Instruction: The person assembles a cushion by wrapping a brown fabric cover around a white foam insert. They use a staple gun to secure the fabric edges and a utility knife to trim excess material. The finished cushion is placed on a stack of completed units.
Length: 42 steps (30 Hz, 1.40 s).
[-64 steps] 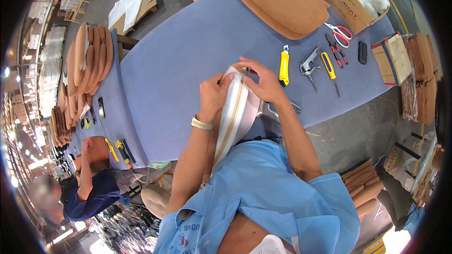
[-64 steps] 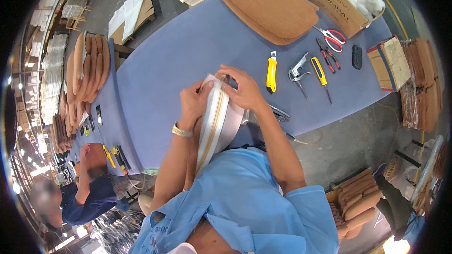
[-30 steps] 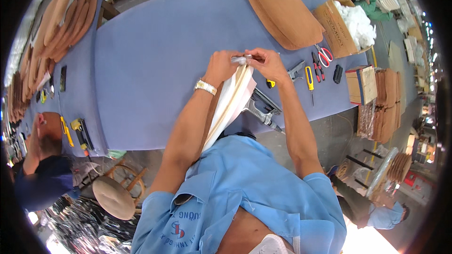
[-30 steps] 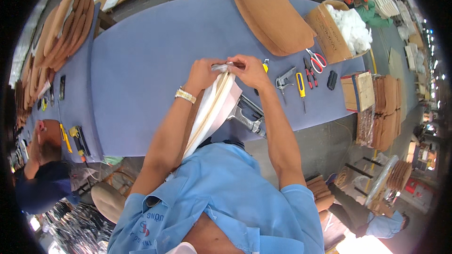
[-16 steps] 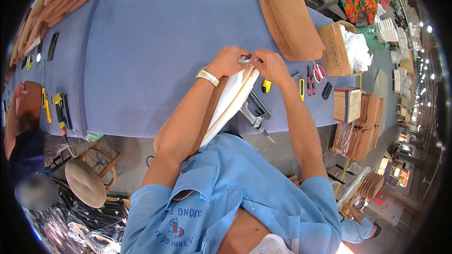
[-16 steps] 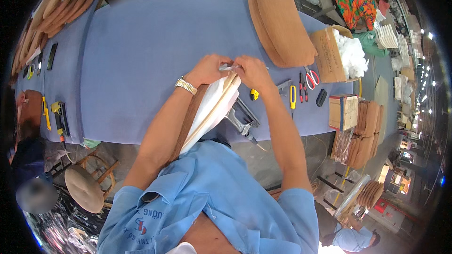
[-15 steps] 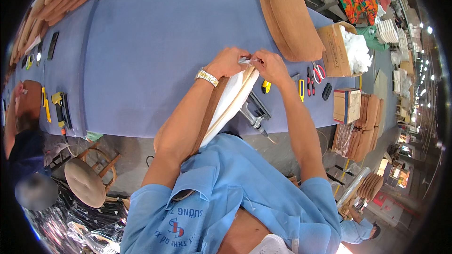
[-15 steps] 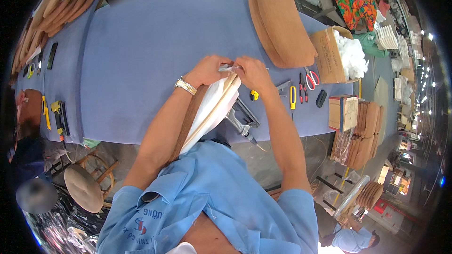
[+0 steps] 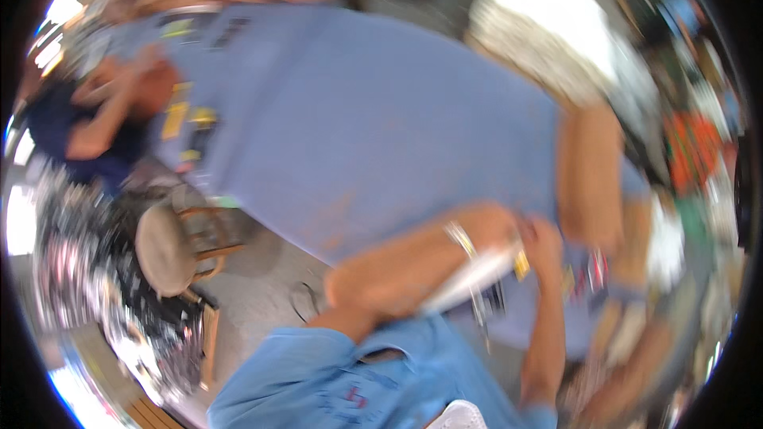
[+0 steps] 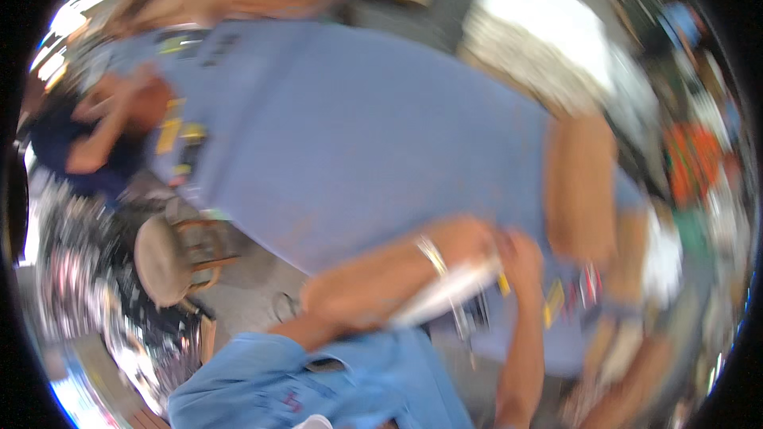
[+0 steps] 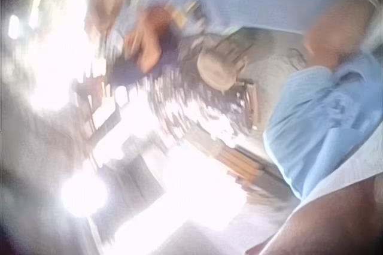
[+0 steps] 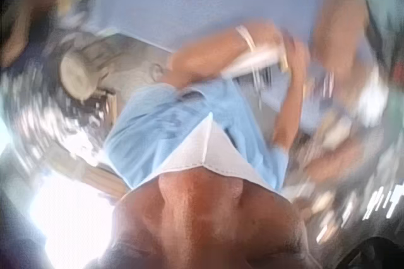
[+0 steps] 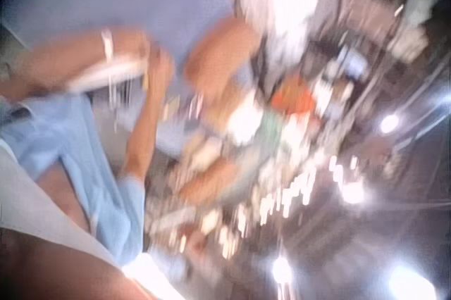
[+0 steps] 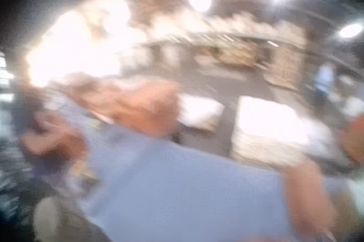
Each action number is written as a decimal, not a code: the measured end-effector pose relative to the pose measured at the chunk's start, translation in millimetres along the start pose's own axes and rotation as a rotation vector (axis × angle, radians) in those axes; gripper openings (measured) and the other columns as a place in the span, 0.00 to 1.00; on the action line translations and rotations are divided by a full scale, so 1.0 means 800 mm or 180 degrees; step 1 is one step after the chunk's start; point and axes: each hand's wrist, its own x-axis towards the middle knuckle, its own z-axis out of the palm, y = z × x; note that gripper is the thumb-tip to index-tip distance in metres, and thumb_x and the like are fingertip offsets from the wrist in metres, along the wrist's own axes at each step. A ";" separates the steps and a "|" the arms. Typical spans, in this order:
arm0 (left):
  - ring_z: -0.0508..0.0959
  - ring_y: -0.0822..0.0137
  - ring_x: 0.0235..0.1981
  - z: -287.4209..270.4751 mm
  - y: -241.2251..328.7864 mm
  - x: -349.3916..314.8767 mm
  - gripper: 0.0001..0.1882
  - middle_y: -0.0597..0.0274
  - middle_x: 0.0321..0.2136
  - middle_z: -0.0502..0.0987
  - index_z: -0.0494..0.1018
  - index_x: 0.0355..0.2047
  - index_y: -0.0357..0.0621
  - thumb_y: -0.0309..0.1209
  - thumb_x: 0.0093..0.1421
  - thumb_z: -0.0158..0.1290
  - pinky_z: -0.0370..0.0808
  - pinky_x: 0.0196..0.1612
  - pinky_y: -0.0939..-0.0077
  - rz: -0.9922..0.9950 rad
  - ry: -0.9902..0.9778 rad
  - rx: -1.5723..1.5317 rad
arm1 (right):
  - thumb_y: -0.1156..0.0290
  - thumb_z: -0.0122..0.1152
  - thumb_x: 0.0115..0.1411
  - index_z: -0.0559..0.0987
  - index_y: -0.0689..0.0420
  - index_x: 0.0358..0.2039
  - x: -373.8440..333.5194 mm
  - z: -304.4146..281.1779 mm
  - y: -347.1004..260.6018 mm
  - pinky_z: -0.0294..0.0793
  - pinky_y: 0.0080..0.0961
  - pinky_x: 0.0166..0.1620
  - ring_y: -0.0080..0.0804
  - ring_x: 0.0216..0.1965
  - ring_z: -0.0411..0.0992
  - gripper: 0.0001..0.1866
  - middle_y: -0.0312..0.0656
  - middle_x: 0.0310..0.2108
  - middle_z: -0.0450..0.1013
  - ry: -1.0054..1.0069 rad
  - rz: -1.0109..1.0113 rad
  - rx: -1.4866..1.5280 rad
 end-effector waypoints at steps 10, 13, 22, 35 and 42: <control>0.81 0.37 0.32 0.054 0.015 0.016 0.15 0.42 0.29 0.81 0.75 0.44 0.40 0.28 0.55 0.58 0.75 0.35 0.45 0.0274 0.0567 -0.0128 | 0.76 0.63 0.53 0.77 0.61 0.28 -0.022 0.001 0.038 0.70 0.54 0.40 0.60 0.35 0.75 0.04 0.53 0.30 0.77 0.0078 -0.0085 -0.0382; 0.78 0.37 0.27 0.041 0.034 0.007 0.14 0.42 0.24 0.78 0.69 0.43 0.37 0.29 0.59 0.57 0.72 0.31 0.45 0.0360 0.0549 0.0024 | 0.76 0.63 0.52 0.80 0.61 0.28 -0.023 0.001 0.042 0.73 0.53 0.40 0.60 0.35 0.77 0.03 0.54 0.30 0.78 0.0149 -0.0027 -0.0289; 0.84 0.40 0.37 0.089 0.007 0.018 0.23 0.46 0.38 0.84 0.75 0.58 0.53 0.45 0.65 0.55 0.80 0.43 0.44 0.0346 0.1133 0.0152 | 0.75 0.67 0.52 0.80 0.62 0.28 -0.025 -0.002 0.026 0.74 0.52 0.40 0.59 0.33 0.78 0.05 0.54 0.28 0.79 0.0347 0.0217 -0.0123; 0.78 0.52 0.57 0.027 0.061 0.005 0.21 0.58 0.58 0.78 0.74 0.60 0.50 0.28 0.67 0.49 0.78 0.56 0.52 -0.0642 -0.0128 -0.0001 | 0.75 0.70 0.52 0.80 0.64 0.28 -0.042 0.022 0.072 0.77 0.38 0.36 0.50 0.30 0.80 0.07 0.52 0.28 0.80 0.0555 0.0434 0.1117; 0.75 0.54 0.61 0.038 0.061 0.002 0.21 0.58 0.60 0.76 0.74 0.59 0.47 0.27 0.65 0.51 0.73 0.63 0.58 -0.0231 0.0207 -0.0161 | 0.64 0.61 0.69 0.83 0.60 0.37 -0.064 0.001 0.068 0.78 0.36 0.41 0.40 0.32 0.78 0.12 0.45 0.29 0.81 0.0808 0.0659 0.1771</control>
